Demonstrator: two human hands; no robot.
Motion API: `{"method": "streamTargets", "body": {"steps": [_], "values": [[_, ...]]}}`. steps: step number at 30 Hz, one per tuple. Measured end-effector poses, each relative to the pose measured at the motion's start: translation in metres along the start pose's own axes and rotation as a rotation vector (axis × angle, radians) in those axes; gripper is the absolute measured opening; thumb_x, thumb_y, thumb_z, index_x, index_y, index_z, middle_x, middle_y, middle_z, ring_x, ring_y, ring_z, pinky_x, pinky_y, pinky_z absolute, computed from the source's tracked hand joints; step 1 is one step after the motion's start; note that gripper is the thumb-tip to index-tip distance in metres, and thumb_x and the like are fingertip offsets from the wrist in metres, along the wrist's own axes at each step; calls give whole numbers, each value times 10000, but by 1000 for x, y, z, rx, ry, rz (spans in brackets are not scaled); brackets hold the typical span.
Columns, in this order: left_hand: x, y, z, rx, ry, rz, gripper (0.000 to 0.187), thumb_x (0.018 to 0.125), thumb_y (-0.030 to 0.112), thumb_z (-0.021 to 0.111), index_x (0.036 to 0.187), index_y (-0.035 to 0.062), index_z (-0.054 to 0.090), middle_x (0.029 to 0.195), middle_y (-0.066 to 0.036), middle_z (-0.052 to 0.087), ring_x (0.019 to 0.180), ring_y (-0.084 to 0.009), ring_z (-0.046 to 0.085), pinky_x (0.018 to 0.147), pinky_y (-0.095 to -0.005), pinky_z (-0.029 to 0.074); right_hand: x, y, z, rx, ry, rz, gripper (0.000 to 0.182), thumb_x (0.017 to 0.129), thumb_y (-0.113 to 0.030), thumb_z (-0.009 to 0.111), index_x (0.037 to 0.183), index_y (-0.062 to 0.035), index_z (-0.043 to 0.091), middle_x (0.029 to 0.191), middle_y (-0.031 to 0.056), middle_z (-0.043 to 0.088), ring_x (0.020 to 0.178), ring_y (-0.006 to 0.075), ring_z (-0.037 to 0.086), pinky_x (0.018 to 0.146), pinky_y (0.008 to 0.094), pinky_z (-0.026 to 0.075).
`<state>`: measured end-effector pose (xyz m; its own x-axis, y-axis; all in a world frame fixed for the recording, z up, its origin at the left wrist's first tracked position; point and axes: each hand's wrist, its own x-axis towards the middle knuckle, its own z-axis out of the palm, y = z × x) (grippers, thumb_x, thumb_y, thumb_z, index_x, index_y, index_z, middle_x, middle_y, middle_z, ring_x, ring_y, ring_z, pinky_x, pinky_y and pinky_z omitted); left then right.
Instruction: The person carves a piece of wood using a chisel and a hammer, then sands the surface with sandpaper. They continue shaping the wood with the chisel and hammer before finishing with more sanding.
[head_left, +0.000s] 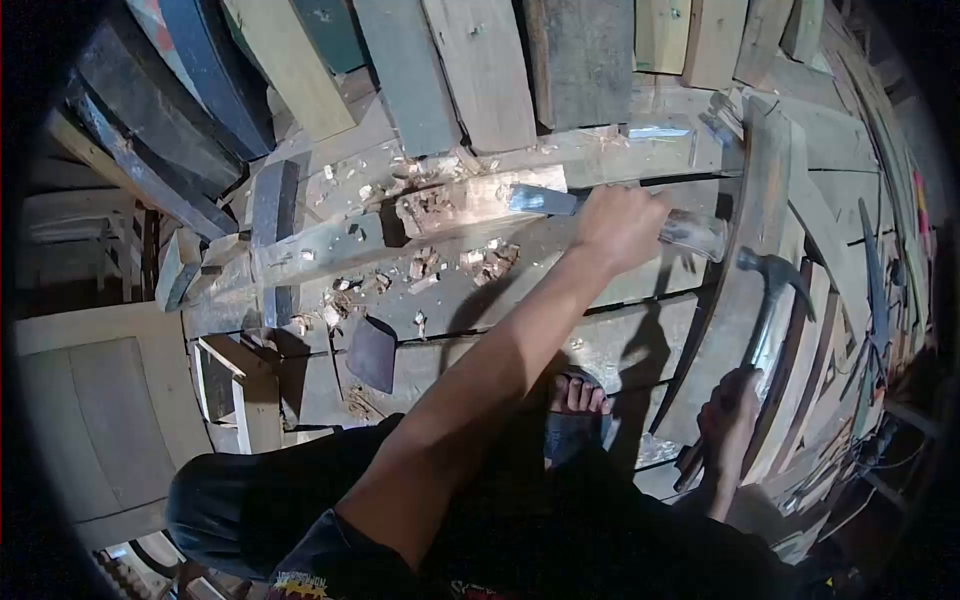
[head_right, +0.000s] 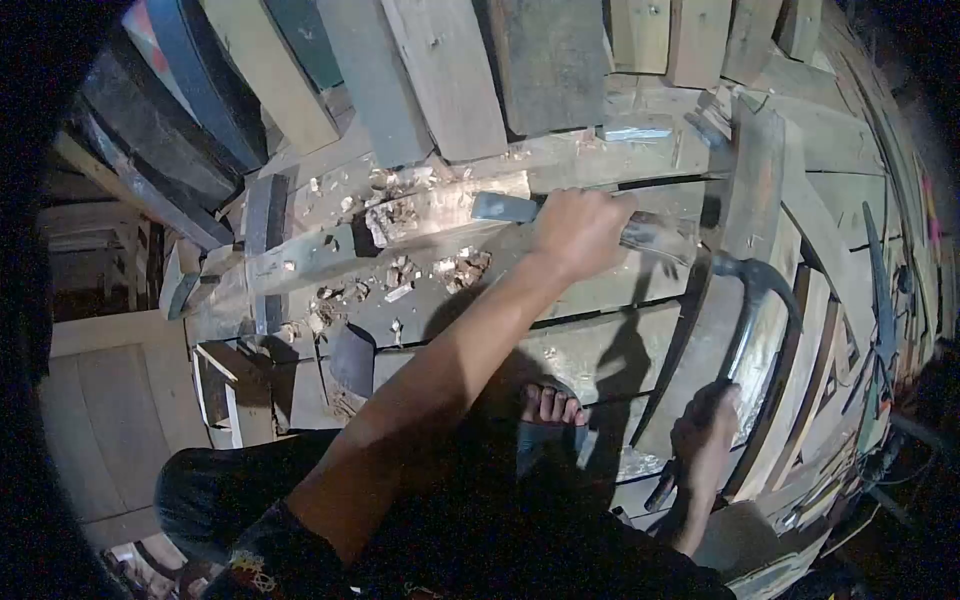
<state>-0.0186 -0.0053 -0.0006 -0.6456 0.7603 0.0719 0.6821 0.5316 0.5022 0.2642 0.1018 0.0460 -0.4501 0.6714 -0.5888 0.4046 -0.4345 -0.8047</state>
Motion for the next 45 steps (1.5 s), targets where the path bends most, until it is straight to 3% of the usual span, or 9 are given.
{"method": "streamTargets", "body": {"steps": [7, 21, 25, 30, 33, 35, 38, 41, 45], "values": [[7, 17, -19, -81, 20, -14, 224, 720, 99, 721, 943, 78, 732, 775, -199, 726, 726, -388, 730, 697, -512, 577, 9, -47, -39, 188, 308, -371, 347, 1057, -520, 551, 972, -184, 564, 735, -71, 404, 497, 37, 336, 406, 209, 241], [48, 23, -19, -214, 256, -94, 253, 725, 78, 731, 963, -6, 701, 791, -262, 709, 781, -446, 724, 774, -525, 592, 10, -37, -44, 128, 107, -261, 453, 1054, -567, 527, 814, -184, 507, 581, -65, 354, 384, 46, 266, 348, 229, 185], [56, 20, -24, -251, 266, -152, 227, 747, 45, 698, 968, -5, 706, 849, -269, 720, 843, -444, 732, 787, -529, 588, 28, -49, -69, 180, 179, -337, 460, 1043, -593, 523, 810, -197, 502, 570, -72, 371, 385, 40, 272, 346, 231, 192], [61, 16, -12, -223, 320, -150, 259, 727, 139, 769, 946, 11, 717, 805, -260, 716, 788, -436, 726, 771, -526, 588, 50, -125, -83, 164, -96, -623, 447, 1068, -566, 487, 882, -163, 538, 567, -67, 330, 404, 44, 241, 368, 231, 226], [54, 21, -10, -165, 272, -128, 243, 740, 149, 763, 937, 13, 722, 810, -258, 718, 792, -439, 728, 763, -529, 587, 45, -149, -28, 318, 139, -565, 420, 1063, -544, 512, 956, -138, 493, 681, -45, 378, 435, 63, 270, 373, 249, 205], [50, 24, -10, -172, 265, -120, 226, 747, 139, 749, 932, 11, 723, 810, -259, 718, 797, -440, 729, 758, -534, 586, 60, -131, -5, 231, 79, -594, 408, 1076, -533, 489, 946, -146, 499, 651, -55, 357, 438, 59, 285, 375, 251, 204], [49, 24, -10, -207, 283, -85, 205, 750, 100, 724, 934, 10, 723, 808, -254, 718, 796, -439, 730, 744, -542, 584, 74, -107, 2, -229, -107, -147, 495, 1052, -622, 462, 785, -205, 468, 602, -78, 288, 444, 57, 288, 400, 258, 220], [44, 16, 5, -112, 182, -90, 211, 768, 135, 741, 935, 7, 724, 818, -250, 722, 797, -436, 732, 750, -538, 585, 53, -99, 16, -271, -407, -26, 454, 1061, -590, 474, 810, -211, 456, 664, -82, 321, 503, 43, 292, 442, 239, 222], [56, 12, -2, -143, 244, -128, 302, 741, 214, 804, 936, -4, 732, 847, -258, 726, 816, -424, 734, 783, -510, 587, 46, -131, -8, 13, -264, -293, 463, 1096, -543, 432, 793, -193, 428, 642, -93, 277, 468, 30, 243, 404, 235, 186]]}}
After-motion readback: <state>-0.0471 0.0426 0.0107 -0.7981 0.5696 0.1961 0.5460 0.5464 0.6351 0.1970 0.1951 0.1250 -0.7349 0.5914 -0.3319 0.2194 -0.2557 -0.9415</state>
